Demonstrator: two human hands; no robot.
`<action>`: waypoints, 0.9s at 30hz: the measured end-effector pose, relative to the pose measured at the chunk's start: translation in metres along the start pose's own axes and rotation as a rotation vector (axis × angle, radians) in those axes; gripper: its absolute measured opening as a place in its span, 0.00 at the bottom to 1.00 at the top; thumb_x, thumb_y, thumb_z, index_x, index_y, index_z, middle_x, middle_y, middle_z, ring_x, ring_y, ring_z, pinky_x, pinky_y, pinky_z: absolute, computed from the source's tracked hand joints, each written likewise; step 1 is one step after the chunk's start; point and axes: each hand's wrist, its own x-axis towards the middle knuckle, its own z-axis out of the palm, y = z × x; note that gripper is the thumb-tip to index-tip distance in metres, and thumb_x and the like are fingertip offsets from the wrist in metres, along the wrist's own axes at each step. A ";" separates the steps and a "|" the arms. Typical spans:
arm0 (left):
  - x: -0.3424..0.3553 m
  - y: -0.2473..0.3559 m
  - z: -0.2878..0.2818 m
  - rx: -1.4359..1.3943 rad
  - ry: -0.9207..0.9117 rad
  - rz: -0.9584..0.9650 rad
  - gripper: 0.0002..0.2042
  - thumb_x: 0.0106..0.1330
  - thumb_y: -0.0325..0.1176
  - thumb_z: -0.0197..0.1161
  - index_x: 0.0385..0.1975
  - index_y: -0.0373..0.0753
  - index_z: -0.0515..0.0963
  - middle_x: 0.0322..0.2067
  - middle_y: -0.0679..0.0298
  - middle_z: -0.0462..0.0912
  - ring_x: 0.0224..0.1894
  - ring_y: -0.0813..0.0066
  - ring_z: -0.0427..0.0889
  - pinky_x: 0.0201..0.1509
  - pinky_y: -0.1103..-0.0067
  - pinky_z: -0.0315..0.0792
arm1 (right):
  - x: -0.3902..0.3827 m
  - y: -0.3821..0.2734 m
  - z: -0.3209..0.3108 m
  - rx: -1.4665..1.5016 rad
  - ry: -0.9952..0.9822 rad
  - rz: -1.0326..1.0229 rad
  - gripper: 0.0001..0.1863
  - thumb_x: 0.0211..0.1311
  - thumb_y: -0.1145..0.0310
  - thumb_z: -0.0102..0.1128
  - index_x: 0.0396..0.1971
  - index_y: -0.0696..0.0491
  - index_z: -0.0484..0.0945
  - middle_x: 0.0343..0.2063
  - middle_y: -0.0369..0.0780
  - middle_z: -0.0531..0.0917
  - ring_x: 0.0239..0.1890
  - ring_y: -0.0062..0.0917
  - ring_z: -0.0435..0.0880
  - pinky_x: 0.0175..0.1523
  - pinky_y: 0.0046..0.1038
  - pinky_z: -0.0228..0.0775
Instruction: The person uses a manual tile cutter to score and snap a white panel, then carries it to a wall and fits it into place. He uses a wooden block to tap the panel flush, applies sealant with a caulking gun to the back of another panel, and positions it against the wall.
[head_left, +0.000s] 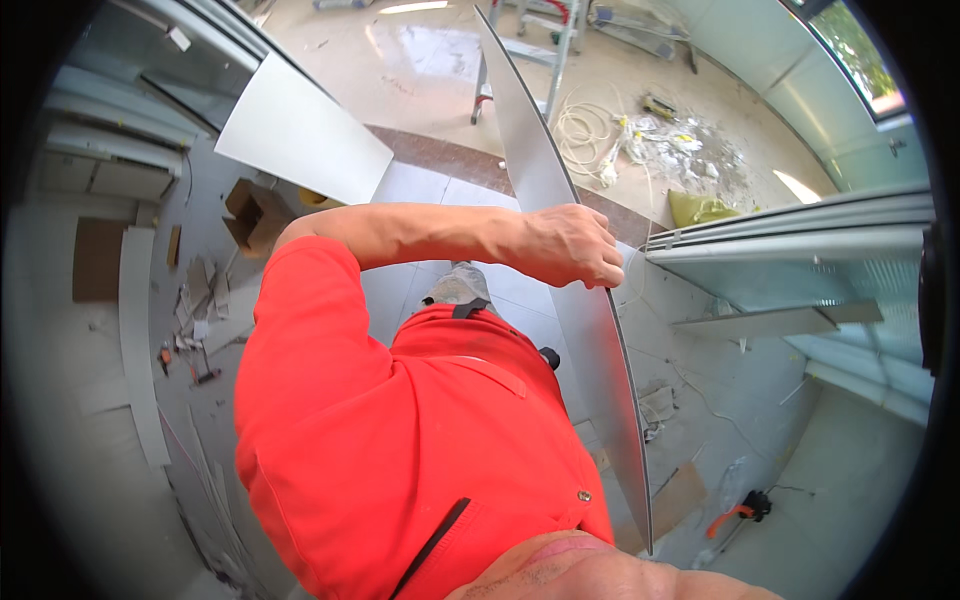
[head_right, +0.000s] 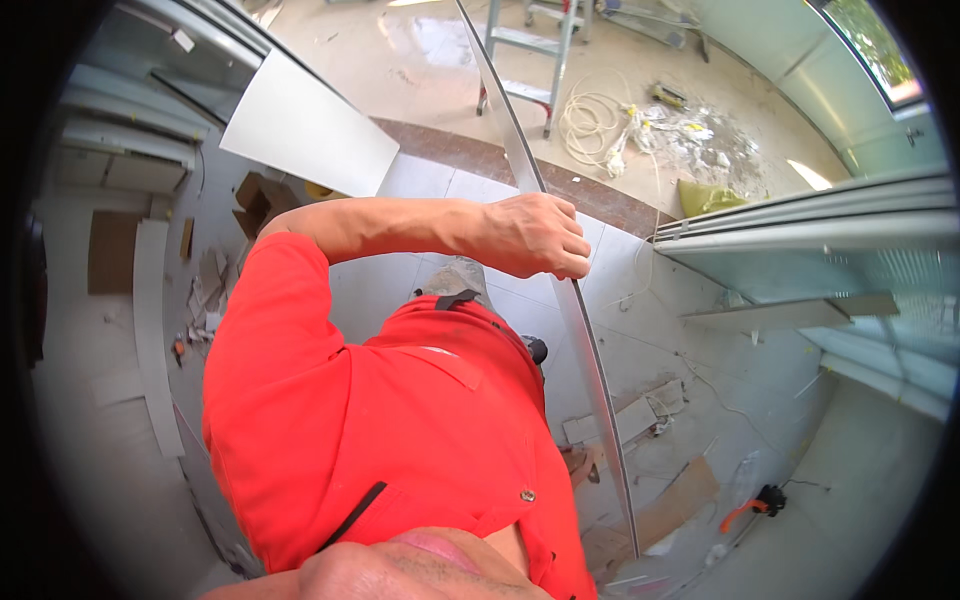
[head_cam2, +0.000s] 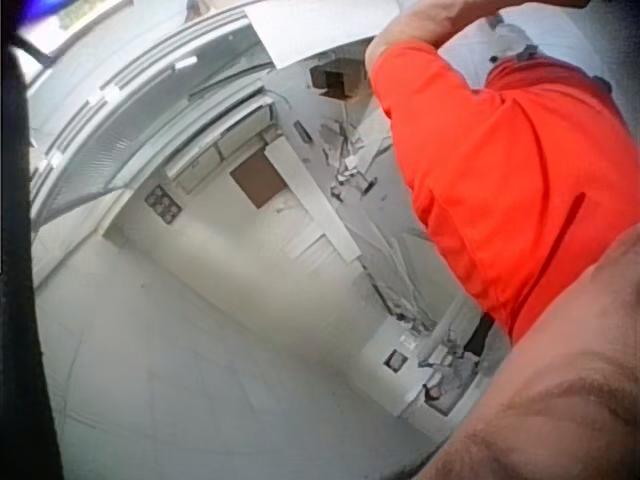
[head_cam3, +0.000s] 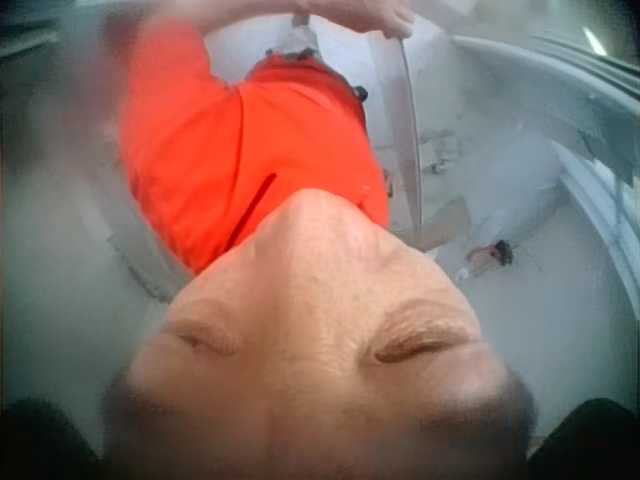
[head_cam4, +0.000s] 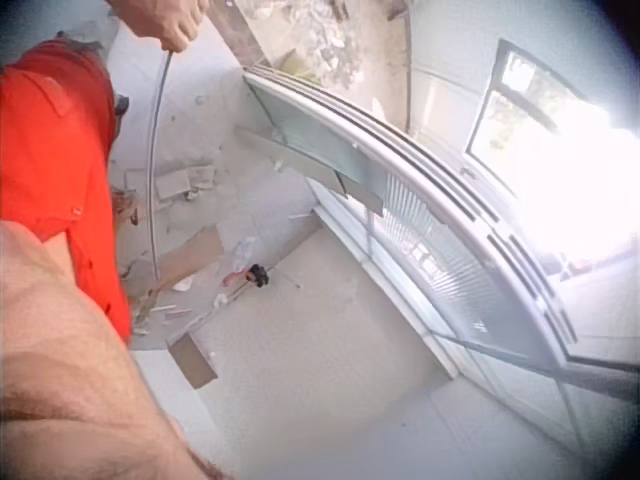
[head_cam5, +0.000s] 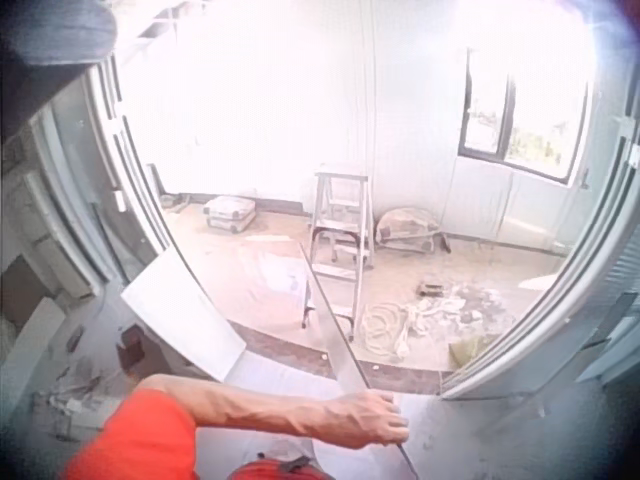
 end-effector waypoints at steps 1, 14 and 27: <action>-0.015 -0.012 -0.007 -0.006 0.026 -0.010 0.08 0.60 0.29 0.70 0.31 0.47 0.74 0.29 0.71 0.77 0.36 0.71 0.83 0.45 0.72 0.74 | 0.000 0.004 0.026 -0.030 -0.015 0.016 0.22 0.73 0.58 0.66 0.59 0.53 0.73 0.44 0.40 0.79 0.42 0.26 0.82 0.48 0.28 0.82; -0.209 -0.218 -0.173 0.103 0.208 -0.157 0.08 0.58 0.28 0.66 0.28 0.46 0.73 0.27 0.70 0.74 0.33 0.70 0.82 0.40 0.73 0.75 | -0.050 0.102 0.347 -0.325 -0.092 0.118 0.24 0.73 0.64 0.66 0.63 0.53 0.72 0.45 0.40 0.79 0.43 0.26 0.82 0.48 0.29 0.81; -0.326 -0.449 -0.356 0.419 -0.042 -0.364 0.08 0.61 0.30 0.67 0.28 0.47 0.73 0.27 0.70 0.77 0.34 0.71 0.84 0.45 0.73 0.76 | -0.010 0.113 0.656 -0.679 -0.205 0.392 0.29 0.75 0.68 0.65 0.72 0.53 0.69 0.43 0.40 0.79 0.43 0.25 0.81 0.47 0.31 0.78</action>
